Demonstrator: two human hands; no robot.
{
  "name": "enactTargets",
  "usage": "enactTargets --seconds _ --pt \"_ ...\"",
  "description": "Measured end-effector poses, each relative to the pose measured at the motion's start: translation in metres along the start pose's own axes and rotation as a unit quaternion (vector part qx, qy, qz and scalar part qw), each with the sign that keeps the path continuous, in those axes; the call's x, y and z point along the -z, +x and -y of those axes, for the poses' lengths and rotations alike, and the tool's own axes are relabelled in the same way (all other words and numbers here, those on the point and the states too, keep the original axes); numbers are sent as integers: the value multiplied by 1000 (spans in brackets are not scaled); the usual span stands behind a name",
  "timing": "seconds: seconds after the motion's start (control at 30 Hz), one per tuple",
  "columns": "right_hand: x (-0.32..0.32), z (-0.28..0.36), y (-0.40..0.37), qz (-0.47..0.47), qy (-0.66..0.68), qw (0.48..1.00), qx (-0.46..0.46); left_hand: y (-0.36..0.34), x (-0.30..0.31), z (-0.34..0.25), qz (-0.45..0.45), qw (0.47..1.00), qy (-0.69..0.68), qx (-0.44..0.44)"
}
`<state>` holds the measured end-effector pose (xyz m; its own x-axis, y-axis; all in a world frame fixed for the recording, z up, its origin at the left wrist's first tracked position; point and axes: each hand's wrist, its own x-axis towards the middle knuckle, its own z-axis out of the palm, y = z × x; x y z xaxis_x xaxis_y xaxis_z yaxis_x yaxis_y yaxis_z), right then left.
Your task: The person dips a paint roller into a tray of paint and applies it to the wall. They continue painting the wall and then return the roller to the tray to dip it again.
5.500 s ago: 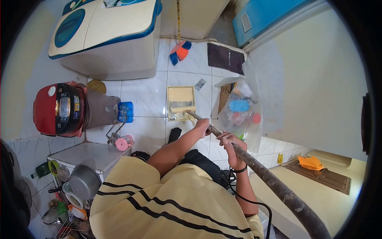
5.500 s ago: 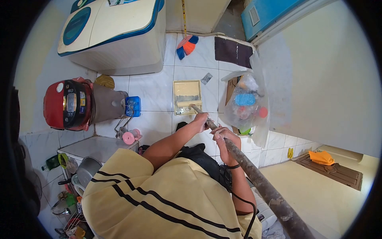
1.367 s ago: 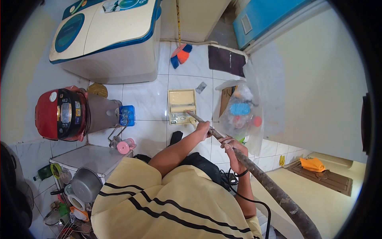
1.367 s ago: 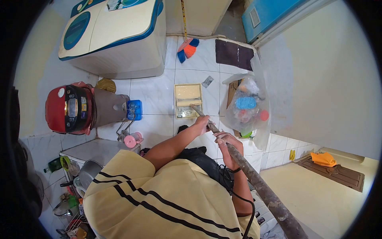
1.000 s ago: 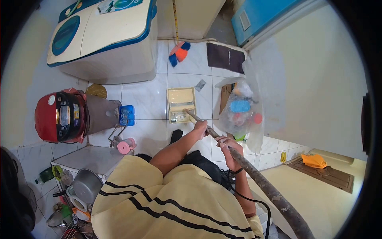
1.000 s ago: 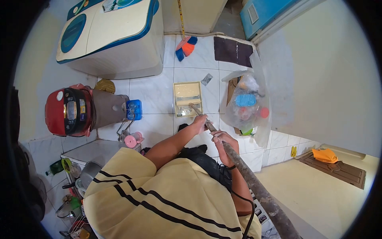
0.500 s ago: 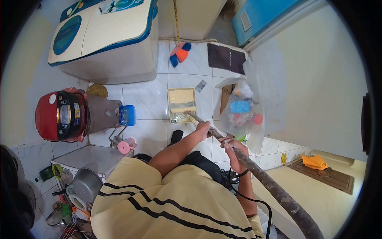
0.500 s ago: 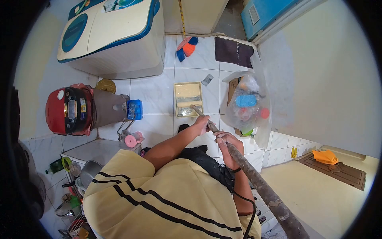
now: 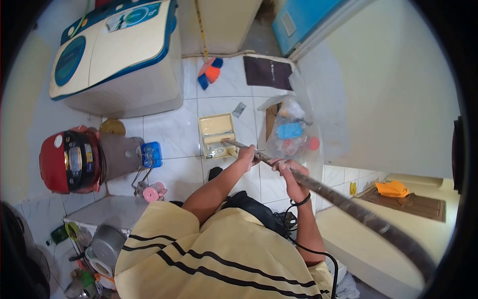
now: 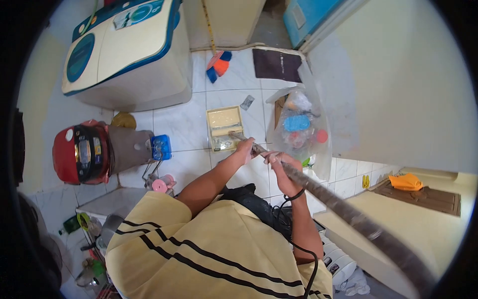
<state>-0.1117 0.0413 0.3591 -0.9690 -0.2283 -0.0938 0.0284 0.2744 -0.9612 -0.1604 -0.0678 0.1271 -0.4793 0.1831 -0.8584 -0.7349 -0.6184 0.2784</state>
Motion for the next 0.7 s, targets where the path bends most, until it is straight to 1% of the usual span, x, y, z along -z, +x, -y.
enactTargets --seconds 0.03,0.07,0.13,0.17,0.2,0.23,0.27,0.3,0.33,0.37,0.4,0.47,0.5,0.53,0.6,0.63,0.7 --pt "7 11 6 -12 -15 1000 1 -4 -2 -2 38 999 -3 -19" --pt "16 23 10 -28 -32 999 1 -8 -6 -1 53 998 10 -14" --pt "34 45 28 -65 43 997 23 -59 -23 -24 96 988 50 -112" --pt "47 61 36 -66 73 995 21 -67 -22 -24 109 986 65 -110" --pt "62 79 41 -65 104 992 21 -74 -17 -22 129 933 176 -287" --pt "74 99 46 -90 111 989 24 -81 -16 -23 143 837 275 -452" --pt "86 121 48 -115 118 986 26 -93 -22 -31 155 832 283 -452" --pt "98 145 49 -131 136 981 32 -113 -31 -42 108 741 386 -538" --pt "110 170 49 -146 154 977 38 -130 -42 -52 60 629 476 -612" --pt "124 193 48 -135 162 976 61 -139 -57 -58 6 563 492 -664" --pt "140 214 46 -126 169 974 84 -149 -74 -69 19 554 498 -667" --pt "156 259 43 -200 186 951 147 -161 -108 -85 30 426 473 -771" --pt "174 282 36 -148 133 961 191 -155 -125 -84 113 467 417 -771" --pt "183 301 26 -160 83 957 226 -158 -141 -82 128 464 422 -769" --pt "201 334 6 -186 -1 940 288 -186 -180 -84 212 535 401 -713" --pt "214 336 -3 -200 -19 933 299 -203 -203 -85 228 508 377 -740" --pt "247 352 -19 -228 -51 918 319 -228 -244 -85 272 498 372 -734"
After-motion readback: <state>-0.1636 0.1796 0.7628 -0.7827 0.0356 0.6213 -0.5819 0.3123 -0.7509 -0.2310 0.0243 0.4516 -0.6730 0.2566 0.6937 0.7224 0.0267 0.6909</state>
